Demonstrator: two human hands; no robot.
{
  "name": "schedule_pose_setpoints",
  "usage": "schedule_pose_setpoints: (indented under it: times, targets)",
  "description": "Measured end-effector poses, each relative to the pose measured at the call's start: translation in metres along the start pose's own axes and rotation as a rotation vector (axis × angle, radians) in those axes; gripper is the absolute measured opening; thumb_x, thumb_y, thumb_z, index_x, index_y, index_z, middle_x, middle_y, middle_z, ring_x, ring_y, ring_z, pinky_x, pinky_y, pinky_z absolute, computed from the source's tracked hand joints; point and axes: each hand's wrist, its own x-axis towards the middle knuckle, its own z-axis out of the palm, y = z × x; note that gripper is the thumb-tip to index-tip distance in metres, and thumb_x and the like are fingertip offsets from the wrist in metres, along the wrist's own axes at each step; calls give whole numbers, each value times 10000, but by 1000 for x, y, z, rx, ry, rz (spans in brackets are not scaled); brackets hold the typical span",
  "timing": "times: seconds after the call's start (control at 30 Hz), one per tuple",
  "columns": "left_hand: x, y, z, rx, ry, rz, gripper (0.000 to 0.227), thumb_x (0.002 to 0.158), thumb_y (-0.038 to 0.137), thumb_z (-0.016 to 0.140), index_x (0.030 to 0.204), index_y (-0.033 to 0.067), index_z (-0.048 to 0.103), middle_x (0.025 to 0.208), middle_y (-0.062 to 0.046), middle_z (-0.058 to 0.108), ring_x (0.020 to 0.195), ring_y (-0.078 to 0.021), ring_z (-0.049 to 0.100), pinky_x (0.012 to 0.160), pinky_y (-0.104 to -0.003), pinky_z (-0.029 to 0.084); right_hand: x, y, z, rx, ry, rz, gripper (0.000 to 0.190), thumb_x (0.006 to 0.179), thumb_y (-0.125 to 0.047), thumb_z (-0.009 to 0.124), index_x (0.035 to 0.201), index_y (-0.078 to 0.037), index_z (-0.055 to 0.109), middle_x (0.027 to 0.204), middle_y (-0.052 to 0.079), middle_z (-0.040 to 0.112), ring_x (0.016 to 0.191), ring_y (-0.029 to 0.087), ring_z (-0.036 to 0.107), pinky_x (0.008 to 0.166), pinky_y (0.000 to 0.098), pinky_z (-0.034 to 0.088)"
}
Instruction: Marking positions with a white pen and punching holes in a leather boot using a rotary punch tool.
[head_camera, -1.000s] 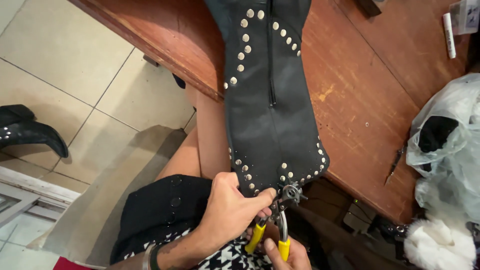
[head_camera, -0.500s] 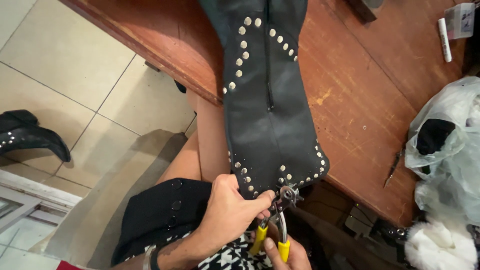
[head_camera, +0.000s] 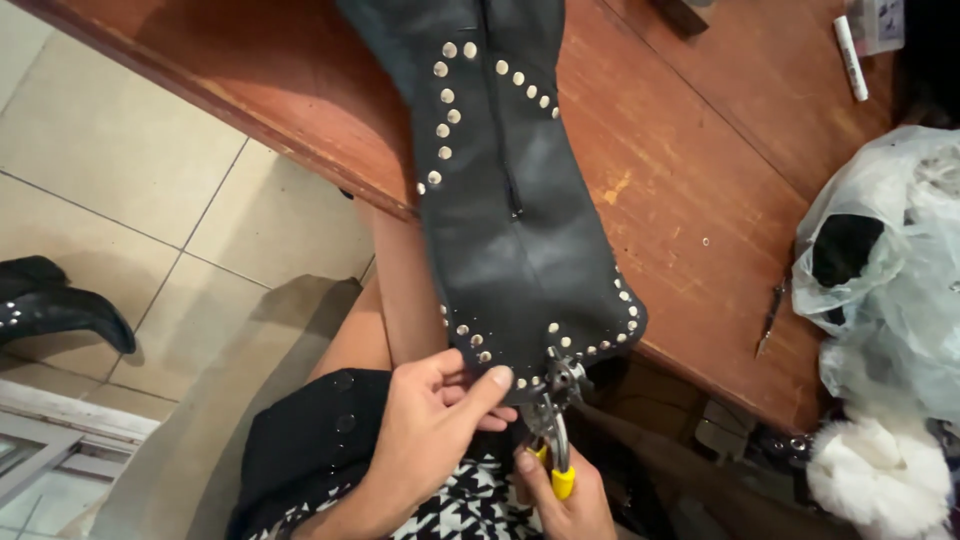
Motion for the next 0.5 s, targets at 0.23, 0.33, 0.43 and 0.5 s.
schedule_pose_setpoints:
  times: [0.23,0.33,0.43,0.5]
  targets:
    - [3,-13,-10,42,13,79,194,874,93,769,774,-59,700,725,-69,740,619,-128,739,569,-245,602,-16,-17,-8,286,-292,99,764,800,-9,763,1477,-131,429,1185,18,634,1079,113,609,940,302,488]
    - [5,-18,-5,61,3,100,222,878,92,780,765,-70,678,716,-75,739,620,-134,745,566,-248,606,-23,-8,-12,291,-281,188,782,812,-12,759,1506,-120,415,1231,36,636,1099,121,598,963,320,477]
    - [1,-11,4,100,-12,77,162,868,101,772,835,-55,740,728,-62,751,617,-119,737,578,-235,610,-28,-12,-18,141,-259,34,591,912,-58,722,1451,-5,488,1244,96,679,1157,166,627,1030,355,479]
    - [3,-13,5,60,-27,70,154,868,95,766,856,-56,744,746,-64,759,617,-119,732,570,-237,601,-25,-4,-27,88,-277,-26,539,944,-74,692,1441,17,504,1271,115,686,1199,181,634,1060,367,475]
